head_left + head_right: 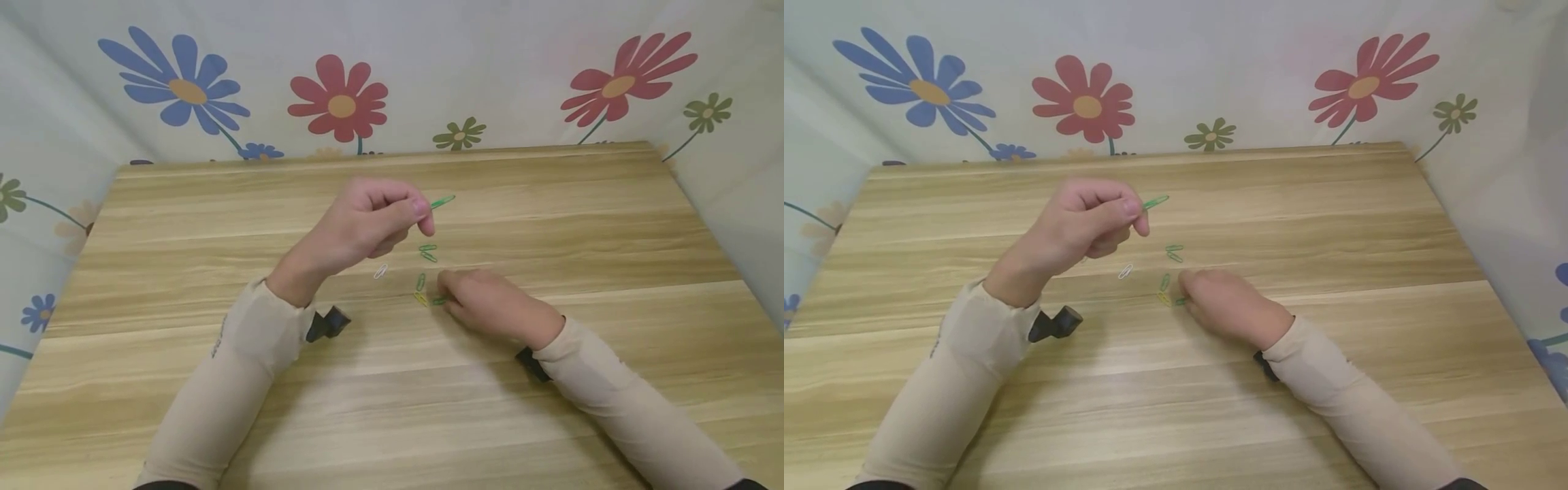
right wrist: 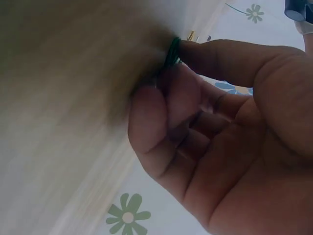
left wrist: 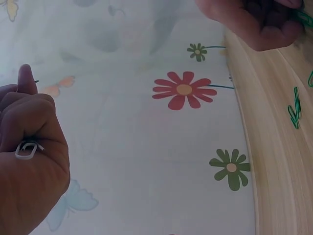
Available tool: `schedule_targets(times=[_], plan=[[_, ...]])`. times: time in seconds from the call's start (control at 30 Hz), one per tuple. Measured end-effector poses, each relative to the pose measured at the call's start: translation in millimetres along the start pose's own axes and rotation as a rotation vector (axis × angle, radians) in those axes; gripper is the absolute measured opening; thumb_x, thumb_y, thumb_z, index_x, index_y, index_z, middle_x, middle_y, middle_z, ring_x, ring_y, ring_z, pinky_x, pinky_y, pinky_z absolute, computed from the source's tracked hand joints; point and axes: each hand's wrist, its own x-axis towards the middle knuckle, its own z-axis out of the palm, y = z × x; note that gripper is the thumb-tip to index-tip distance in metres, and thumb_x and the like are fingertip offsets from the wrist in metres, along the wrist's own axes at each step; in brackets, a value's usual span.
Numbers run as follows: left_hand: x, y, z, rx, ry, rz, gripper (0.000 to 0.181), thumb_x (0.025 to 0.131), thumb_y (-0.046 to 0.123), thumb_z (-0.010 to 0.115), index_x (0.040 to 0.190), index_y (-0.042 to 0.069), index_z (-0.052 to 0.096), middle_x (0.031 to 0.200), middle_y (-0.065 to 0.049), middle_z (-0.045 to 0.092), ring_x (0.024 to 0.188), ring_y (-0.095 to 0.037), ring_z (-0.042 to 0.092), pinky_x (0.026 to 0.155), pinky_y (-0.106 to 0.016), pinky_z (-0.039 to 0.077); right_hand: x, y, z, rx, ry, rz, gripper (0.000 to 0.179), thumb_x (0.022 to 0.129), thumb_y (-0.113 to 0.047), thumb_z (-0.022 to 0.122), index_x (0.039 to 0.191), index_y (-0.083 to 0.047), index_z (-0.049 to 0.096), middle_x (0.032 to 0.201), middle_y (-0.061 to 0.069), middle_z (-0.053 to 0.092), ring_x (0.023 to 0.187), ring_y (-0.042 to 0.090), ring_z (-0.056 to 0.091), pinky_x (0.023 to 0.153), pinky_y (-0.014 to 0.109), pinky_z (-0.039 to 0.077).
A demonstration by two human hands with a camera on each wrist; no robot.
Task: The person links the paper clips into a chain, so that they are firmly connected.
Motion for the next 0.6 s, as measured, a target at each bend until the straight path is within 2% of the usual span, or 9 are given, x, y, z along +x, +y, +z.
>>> schedule_targets(times=[0.27, 0.4, 0.5, 0.6], plan=[[1.0, 2.2, 0.1, 0.019, -0.007, -0.006, 0.023, 0.099, 0.009, 0.053, 0.086, -0.004, 0.068, 0.051, -0.005, 0.032, 0.043, -0.016, 0.022, 0.041, -0.028, 0.017, 1.0, -1.5, 0.1, -0.019, 0.001, 0.008, 0.012, 0.089, -0.003, 0.061, 0.083, -0.011, 0.054, 0.065, -0.003, 0.048, 0.059, 0.015, 0.045, 0.057, 0.031, 0.043], [0.5, -0.3, 0.4, 0.036, -0.018, -0.004, 0.023, 0.099, 0.010, 0.054, 0.086, -0.003, 0.068, 0.051, -0.005, 0.032, 0.043, -0.017, 0.022, 0.041, -0.028, 0.017, 2.2, 0.7, -2.4, 0.022, 0.030, -0.006, 0.011, 0.088, -0.003, 0.058, 0.082, -0.011, 0.054, 0.065, -0.004, 0.046, 0.058, 0.012, 0.043, 0.055, 0.028, 0.041], [-0.3, -2.8, 0.9, 0.045, -0.033, 0.002, 0.021, 0.098, 0.010, 0.055, 0.086, -0.002, 0.068, 0.051, -0.005, 0.031, 0.043, -0.017, 0.022, 0.042, -0.029, 0.017, 2.4, 2.4, -7.4, 0.146, 0.118, -0.029, 0.008, 0.089, -0.003, 0.057, 0.087, -0.011, 0.057, 0.069, -0.005, 0.049, 0.062, 0.011, 0.046, 0.057, 0.029, 0.041], [-0.8, -4.4, 1.8, 0.056, -0.047, 0.019, 0.020, 0.097, 0.009, 0.056, 0.085, -0.002, 0.066, 0.051, -0.004, 0.031, 0.043, -0.017, 0.022, 0.042, -0.029, 0.018, -1.2, -0.6, -16.9, 0.370, 0.246, -0.067, 0.008, 0.095, -0.003, 0.055, 0.093, -0.009, 0.058, 0.076, -0.001, 0.054, 0.066, 0.013, 0.052, 0.060, 0.029, 0.045]])
